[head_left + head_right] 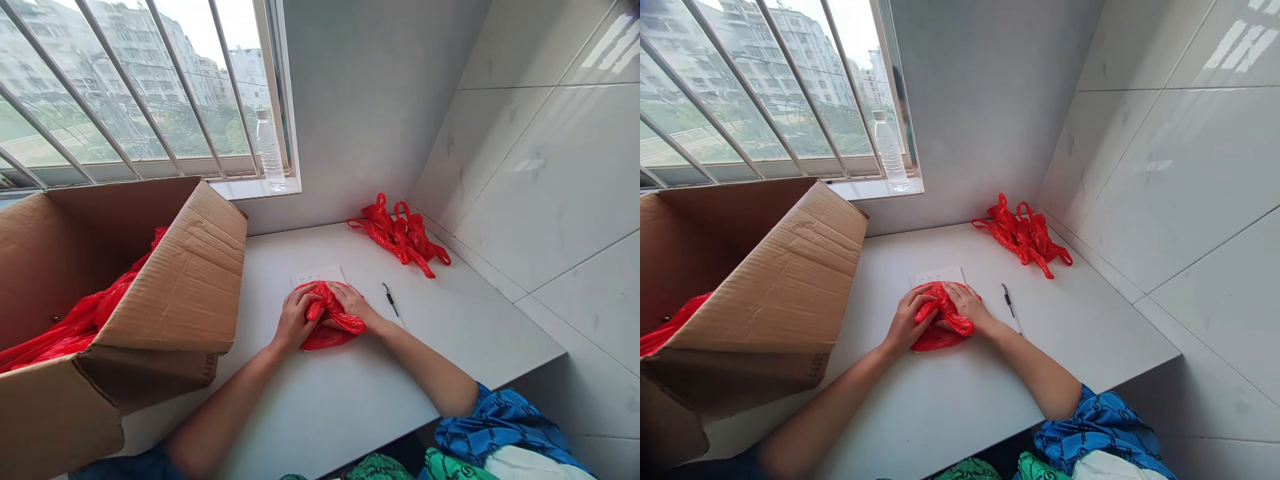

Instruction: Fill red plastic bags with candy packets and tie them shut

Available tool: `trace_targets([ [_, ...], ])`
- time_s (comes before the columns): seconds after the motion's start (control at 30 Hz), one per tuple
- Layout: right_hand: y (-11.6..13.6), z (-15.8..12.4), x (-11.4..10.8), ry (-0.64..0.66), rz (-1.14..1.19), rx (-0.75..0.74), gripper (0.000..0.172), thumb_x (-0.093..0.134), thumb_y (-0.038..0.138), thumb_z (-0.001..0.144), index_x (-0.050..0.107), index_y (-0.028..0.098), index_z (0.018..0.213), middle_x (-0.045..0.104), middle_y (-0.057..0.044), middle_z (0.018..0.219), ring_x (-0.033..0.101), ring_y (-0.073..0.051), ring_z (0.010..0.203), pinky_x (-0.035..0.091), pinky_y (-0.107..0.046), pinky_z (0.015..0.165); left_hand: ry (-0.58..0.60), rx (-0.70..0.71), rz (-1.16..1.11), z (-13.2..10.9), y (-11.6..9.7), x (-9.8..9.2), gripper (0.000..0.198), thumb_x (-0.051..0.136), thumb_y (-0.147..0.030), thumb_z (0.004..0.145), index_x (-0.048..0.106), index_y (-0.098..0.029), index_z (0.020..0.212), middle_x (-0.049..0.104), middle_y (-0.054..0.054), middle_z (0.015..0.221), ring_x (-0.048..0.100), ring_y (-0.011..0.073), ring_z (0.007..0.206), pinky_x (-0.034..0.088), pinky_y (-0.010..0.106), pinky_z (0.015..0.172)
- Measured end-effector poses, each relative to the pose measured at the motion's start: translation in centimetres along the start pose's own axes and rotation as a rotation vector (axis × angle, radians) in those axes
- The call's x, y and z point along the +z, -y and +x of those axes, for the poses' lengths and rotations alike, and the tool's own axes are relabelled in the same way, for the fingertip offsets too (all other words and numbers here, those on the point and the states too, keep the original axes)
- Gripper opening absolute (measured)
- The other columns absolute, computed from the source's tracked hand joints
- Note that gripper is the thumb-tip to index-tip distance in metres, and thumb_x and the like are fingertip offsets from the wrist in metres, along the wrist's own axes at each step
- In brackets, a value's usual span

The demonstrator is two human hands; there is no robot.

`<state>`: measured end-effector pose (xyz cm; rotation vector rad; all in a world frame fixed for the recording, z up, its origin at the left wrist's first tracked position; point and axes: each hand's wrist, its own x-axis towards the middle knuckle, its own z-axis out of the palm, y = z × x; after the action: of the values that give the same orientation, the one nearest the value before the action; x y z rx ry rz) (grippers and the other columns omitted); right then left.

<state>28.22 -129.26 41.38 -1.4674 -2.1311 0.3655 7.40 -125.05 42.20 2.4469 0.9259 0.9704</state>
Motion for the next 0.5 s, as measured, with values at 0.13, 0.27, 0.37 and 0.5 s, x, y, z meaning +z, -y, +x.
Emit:
trace_targets([
  [0.13,1.6,-0.9,-3.6,-0.080,0.283,-0.040,0.040,0.065,0.048,0.088,0.065,0.022,0.119,0.071,-0.007,0.116,0.062,-0.024,0.116,0.022,-0.056,0.119,-0.095,-0.077,-0.194,-0.1,-1.6,-2.0,0.015,0.053,-0.027,0.093,0.068,-0.024,0.092,0.071,0.004,0.099,0.065,0.0215,0.097,0.041,0.042,0.105],
  [0.27,3.7,-2.2,-6.3,-0.039,0.704,0.080,0.032,0.067,0.046,0.087,0.067,0.022,0.107,0.072,-0.006,0.103,0.068,-0.020,0.096,0.052,-0.040,0.093,-0.125,-0.270,-0.413,-0.4,-5.5,-4.7,0.028,0.055,-0.037,0.094,0.063,-0.024,0.118,0.068,0.007,0.111,0.066,0.0202,0.088,0.052,0.032,0.079],
  [0.37,5.9,-3.2,-7.0,-0.041,0.893,0.104,0.037,0.075,0.043,0.080,0.063,0.024,0.110,0.070,-0.002,0.093,0.068,-0.017,0.081,0.056,-0.030,0.072,0.005,-0.246,-0.363,-0.4,-9.0,-6.5,0.053,0.073,-0.042,0.080,0.059,-0.027,0.129,0.068,0.007,0.114,0.066,0.0227,0.088,0.052,0.030,0.073],
  [0.5,8.4,-4.9,-7.2,0.000,0.966,0.053,0.037,0.074,0.038,0.081,0.059,0.028,0.113,0.067,-0.001,0.091,0.065,-0.015,0.070,0.055,-0.028,0.060,0.162,-0.154,-0.186,-0.5,-13.0,-9.3,0.021,0.077,-0.044,0.075,0.072,-0.026,0.083,0.067,0.002,0.069,0.056,0.0162,0.056,0.039,0.024,0.053],
])
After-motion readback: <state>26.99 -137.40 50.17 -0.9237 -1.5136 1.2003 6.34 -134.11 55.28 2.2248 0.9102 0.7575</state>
